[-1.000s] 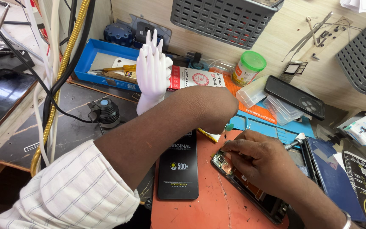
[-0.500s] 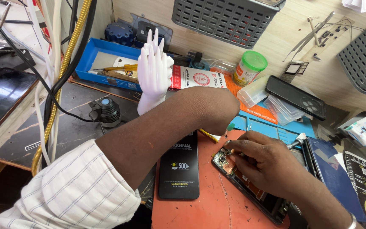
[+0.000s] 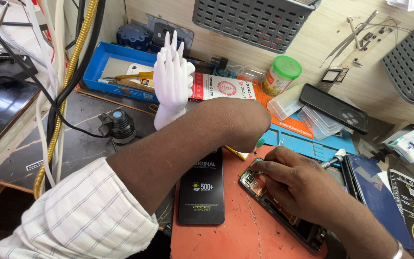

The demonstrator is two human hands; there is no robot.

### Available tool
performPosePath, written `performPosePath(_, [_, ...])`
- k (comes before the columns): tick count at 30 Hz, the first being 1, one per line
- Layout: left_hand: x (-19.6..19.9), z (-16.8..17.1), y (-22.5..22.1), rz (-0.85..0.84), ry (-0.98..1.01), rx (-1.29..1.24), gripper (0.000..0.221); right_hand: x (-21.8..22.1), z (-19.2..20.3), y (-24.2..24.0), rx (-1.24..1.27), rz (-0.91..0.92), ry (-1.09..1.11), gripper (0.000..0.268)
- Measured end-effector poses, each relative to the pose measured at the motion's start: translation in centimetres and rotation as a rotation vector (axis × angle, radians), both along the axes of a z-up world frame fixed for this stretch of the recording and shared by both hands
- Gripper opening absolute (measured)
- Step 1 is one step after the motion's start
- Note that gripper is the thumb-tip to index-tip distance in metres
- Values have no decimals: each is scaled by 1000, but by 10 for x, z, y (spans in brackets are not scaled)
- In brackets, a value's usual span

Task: The person replaces a smartphone battery. They remove the old battery, peel off protective film from a new battery, place it into the phone chassis, and connect the battery ribbon cable.

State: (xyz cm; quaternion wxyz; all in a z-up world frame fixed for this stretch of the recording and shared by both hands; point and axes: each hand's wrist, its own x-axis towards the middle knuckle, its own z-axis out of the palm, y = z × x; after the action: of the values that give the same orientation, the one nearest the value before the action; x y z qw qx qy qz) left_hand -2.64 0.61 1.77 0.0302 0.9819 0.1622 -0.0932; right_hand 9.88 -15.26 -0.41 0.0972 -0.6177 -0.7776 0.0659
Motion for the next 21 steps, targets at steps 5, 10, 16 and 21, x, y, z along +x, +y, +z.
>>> performPosePath(5, [1,0,-1,11,17,-1,31,-1,2,-2,80,94,-41,37])
performPosePath(10, [0,0,-1,-5,-1,7,31,-1,7,-4,61,64,5,23])
performPosePath(16, [2,-4,2,-8,-1,4,30,-2,5,-4,36,57,10,30])
performPosePath(21, [4,-8,3,-49,-33,29,24,-3,3,-3,98,163,-58,37])
